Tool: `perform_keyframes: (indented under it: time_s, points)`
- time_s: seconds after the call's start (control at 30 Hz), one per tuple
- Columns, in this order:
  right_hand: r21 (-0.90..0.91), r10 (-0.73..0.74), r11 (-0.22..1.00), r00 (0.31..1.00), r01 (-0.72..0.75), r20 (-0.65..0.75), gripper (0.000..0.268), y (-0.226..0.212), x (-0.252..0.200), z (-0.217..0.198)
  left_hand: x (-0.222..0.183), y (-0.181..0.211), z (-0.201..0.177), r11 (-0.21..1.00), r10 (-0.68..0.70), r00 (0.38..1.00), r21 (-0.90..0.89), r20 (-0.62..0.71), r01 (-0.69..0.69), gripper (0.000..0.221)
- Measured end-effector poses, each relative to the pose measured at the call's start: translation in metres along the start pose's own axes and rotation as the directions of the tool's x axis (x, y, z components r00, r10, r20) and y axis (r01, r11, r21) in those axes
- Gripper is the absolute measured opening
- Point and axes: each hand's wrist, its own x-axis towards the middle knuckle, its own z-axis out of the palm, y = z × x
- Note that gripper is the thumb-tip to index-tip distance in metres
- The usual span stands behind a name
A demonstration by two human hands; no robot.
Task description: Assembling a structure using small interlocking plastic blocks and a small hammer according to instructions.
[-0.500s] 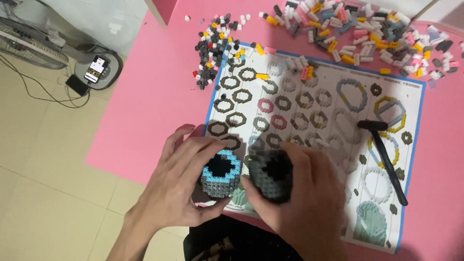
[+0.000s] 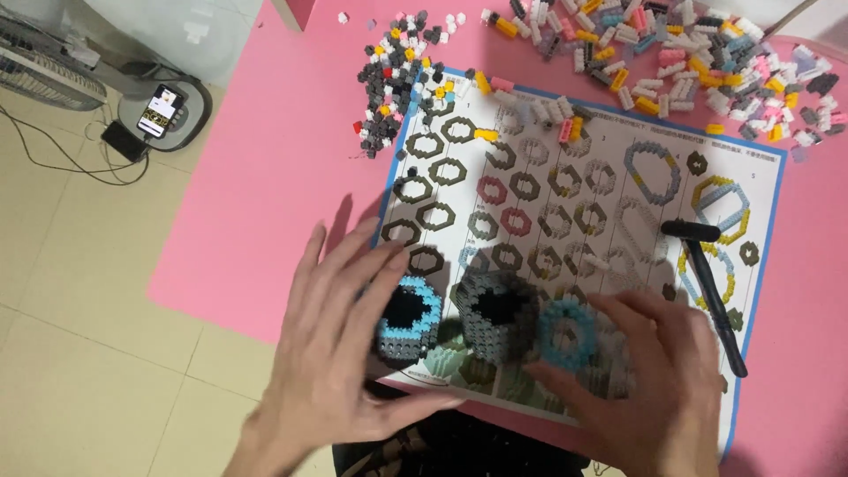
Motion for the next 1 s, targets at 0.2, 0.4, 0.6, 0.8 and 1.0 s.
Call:
perform_keyframes:
  time_s: [0.2,0.4,0.6,0.8,1.0]
  points:
    - [-0.037,-0.059,0.998,0.998,0.058,-0.031,0.078,0.015,-0.014,0.015,0.028,0.042,0.019,0.950,-0.092,0.995,0.301,0.030,0.078,0.091]
    - [0.102,-0.114,0.988,0.993,0.114,-0.010,0.067,0.024,-0.014,0.007,0.034,0.033,0.027,0.965,-0.095,0.986,0.257,0.136,0.057,0.115]
    - [0.169,-0.190,0.969,0.981,0.182,0.031,0.067,0.046,-0.011,0.003,0.025,0.035,0.020,0.967,-0.108,0.977,0.249,0.186,0.060,0.153]
    - [0.407,0.000,0.912,0.991,-0.056,0.137,0.066,0.013,0.002,-0.023,0.017,0.036,0.016,0.983,-0.082,0.977,0.180,0.195,0.046,0.142]
    - [0.500,-0.200,0.865,0.945,0.045,0.260,0.057,-0.012,0.025,-0.018,0.013,0.027,0.005,0.974,-0.049,0.980,0.227,0.195,0.004,0.127]
